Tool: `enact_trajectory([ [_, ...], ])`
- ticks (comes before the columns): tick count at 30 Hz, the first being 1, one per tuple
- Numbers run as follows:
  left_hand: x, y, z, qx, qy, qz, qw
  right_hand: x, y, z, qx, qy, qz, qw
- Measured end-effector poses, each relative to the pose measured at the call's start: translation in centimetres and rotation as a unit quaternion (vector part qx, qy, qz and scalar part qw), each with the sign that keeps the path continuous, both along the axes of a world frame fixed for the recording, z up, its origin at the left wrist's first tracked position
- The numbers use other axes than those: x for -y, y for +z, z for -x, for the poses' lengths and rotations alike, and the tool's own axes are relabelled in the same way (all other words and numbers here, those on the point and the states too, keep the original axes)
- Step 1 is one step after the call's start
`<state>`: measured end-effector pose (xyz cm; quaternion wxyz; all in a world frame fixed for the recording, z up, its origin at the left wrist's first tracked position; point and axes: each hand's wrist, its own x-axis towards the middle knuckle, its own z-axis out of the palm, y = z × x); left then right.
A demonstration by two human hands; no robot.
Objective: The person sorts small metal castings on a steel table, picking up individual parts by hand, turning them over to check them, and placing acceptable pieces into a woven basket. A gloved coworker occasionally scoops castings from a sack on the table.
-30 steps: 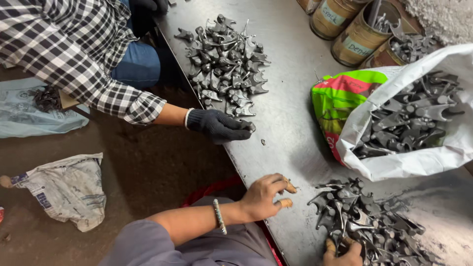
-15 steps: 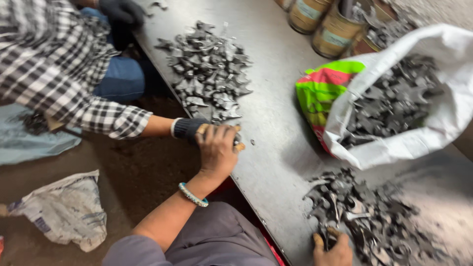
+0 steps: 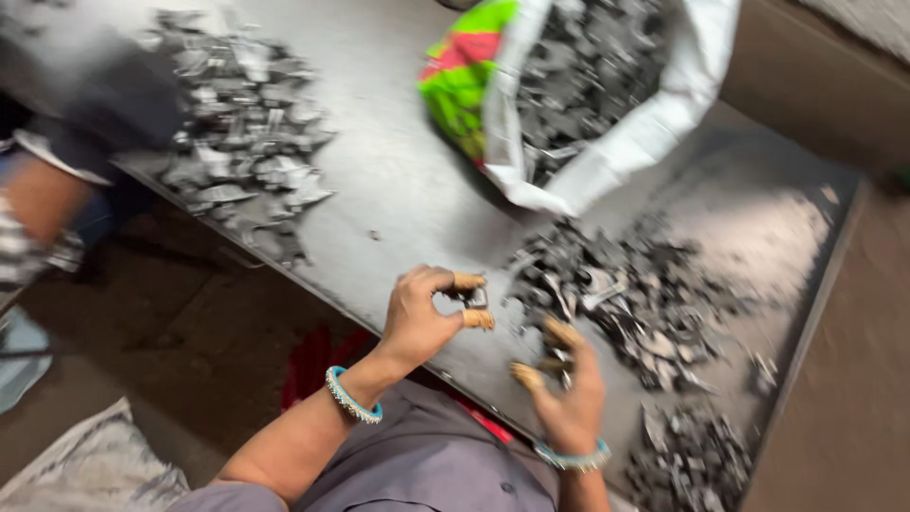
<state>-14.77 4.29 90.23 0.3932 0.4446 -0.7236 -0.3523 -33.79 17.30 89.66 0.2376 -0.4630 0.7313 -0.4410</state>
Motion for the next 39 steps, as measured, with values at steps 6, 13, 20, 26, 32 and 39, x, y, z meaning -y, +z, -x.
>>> enact_trajectory([
  [6, -2.8, 0.6, 2.4, -0.105, -0.156, -0.259, 0.947, -0.3, 0.0, -3.0, 0.171, 0.023, 0.061, 0.983],
  [13, 0.2, 2.3, 1.6, 0.023, -0.120, -0.167, 0.978, -4.3, -1.6, 0.3, 0.283, -0.052, 0.091, 0.953],
  [20, 4.3, 1.4, 2.5, 0.076, -0.065, 0.090, 0.991, -13.0, 1.8, 7.1, 0.204, -0.289, 0.153, 0.923],
  [26, 3.3, 1.2, 4.0, 0.043, -0.071, 0.027, 0.996, -17.6, 4.2, 10.5, 0.089, -0.420, 0.187, 0.883],
  [32, -2.8, 1.2, 4.7, -0.070, -0.284, -0.162, 0.942, -8.3, 0.6, 4.7, 0.248, -0.257, 0.190, 0.915],
  [39, 0.6, -0.3, 0.1, -0.336, -0.286, -0.438, 0.783, 3.0, -3.7, -0.3, 0.344, -0.046, 0.178, 0.921],
])
